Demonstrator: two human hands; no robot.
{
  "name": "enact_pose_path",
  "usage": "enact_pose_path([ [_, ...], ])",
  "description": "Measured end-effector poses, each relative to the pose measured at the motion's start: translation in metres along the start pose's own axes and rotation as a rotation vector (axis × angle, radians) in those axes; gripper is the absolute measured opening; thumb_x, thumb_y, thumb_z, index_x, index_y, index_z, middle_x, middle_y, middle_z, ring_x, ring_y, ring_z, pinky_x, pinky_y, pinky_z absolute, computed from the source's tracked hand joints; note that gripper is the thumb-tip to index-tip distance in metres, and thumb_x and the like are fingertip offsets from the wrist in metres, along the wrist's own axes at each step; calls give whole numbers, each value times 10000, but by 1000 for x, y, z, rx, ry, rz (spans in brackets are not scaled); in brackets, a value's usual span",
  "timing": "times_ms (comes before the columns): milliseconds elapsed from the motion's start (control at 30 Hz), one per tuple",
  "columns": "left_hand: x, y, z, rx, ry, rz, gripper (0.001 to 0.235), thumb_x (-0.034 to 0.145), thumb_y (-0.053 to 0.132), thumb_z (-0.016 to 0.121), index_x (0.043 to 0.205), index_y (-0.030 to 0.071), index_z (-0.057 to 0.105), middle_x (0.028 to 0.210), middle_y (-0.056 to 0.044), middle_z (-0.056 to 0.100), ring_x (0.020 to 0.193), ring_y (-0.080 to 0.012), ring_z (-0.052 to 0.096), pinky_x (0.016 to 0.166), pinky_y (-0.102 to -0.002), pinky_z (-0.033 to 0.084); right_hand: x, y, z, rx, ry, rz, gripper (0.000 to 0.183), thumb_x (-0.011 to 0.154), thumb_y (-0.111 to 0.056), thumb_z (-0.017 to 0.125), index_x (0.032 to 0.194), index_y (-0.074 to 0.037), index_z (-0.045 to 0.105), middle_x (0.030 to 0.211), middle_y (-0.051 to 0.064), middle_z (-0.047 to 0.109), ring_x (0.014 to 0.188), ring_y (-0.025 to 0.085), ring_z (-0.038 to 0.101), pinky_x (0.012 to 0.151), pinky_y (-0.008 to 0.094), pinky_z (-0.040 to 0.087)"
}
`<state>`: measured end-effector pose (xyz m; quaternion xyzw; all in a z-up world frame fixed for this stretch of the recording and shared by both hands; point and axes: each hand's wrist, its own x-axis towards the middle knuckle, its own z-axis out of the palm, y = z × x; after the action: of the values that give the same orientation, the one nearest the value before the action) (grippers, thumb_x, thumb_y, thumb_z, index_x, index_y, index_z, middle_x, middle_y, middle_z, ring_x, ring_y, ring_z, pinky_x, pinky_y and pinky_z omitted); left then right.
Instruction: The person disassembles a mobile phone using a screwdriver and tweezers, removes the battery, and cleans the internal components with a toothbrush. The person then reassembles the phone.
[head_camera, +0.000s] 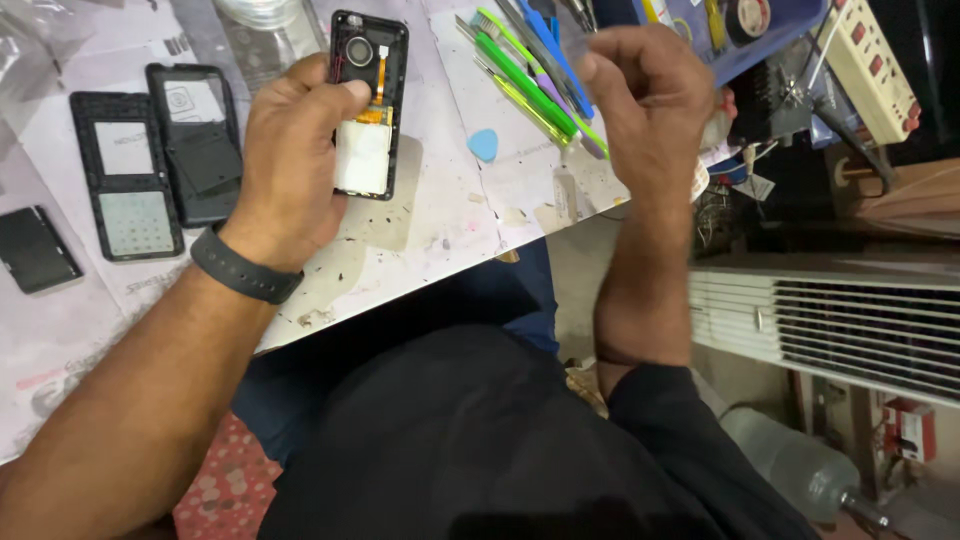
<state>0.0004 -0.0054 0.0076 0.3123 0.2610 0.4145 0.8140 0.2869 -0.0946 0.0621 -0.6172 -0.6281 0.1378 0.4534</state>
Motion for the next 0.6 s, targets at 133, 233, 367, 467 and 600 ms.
enact_pose_path([
  [133, 0, -2, 5, -4, -34, 9, 173, 975, 5, 535, 1064, 5, 683, 962, -47, 683, 811, -118, 629, 760, -272, 551, -17, -10, -1, -278, -117, -79, 90, 983, 8, 777, 1068, -13, 755, 973, 103, 694, 770, 161, 650, 601, 289, 497],
  [233, -2, 2, 7, -14, -62, -27, 217, 1007, 3, 505, 1156, -33, 658, 1041, -87, 677, 877, -155, 652, 810, -314, 581, -21, -16, 8, -367, -148, -72, 135, 973, 8, 785, 1098, -19, 742, 963, 122, 662, 745, 215, 631, 651, 344, 482],
  [367, -3, 12, 11, -5, -88, -135, 272, 986, 61, 431, 1198, -28, 575, 1004, -154, 671, 816, -247, 705, 705, -433, 653, -9, -17, 4, -434, -69, -81, 146, 967, 18, 777, 1102, -5, 727, 1010, 133, 668, 801, 250, 662, 663, 339, 512],
  [467, -5, 17, 15, -14, -108, -181, 304, 991, 75, 409, 1241, -26, 551, 1034, -196, 695, 777, -286, 707, 679, -448, 641, -4, -13, -4, -473, -66, -95, 154, 958, 28, 779, 1099, 8, 721, 976, 145, 667, 808, 276, 669, 697, 367, 519],
  [600, -5, 14, 18, 30, -89, -213, 311, 992, 75, 391, 1229, -30, 564, 1035, -214, 706, 778, -281, 719, 680, -430, 648, -2, -6, -11, -541, -70, -131, 161, 931, 45, 780, 1079, 9, 729, 969, 162, 708, 867, 327, 697, 765, 407, 542],
])
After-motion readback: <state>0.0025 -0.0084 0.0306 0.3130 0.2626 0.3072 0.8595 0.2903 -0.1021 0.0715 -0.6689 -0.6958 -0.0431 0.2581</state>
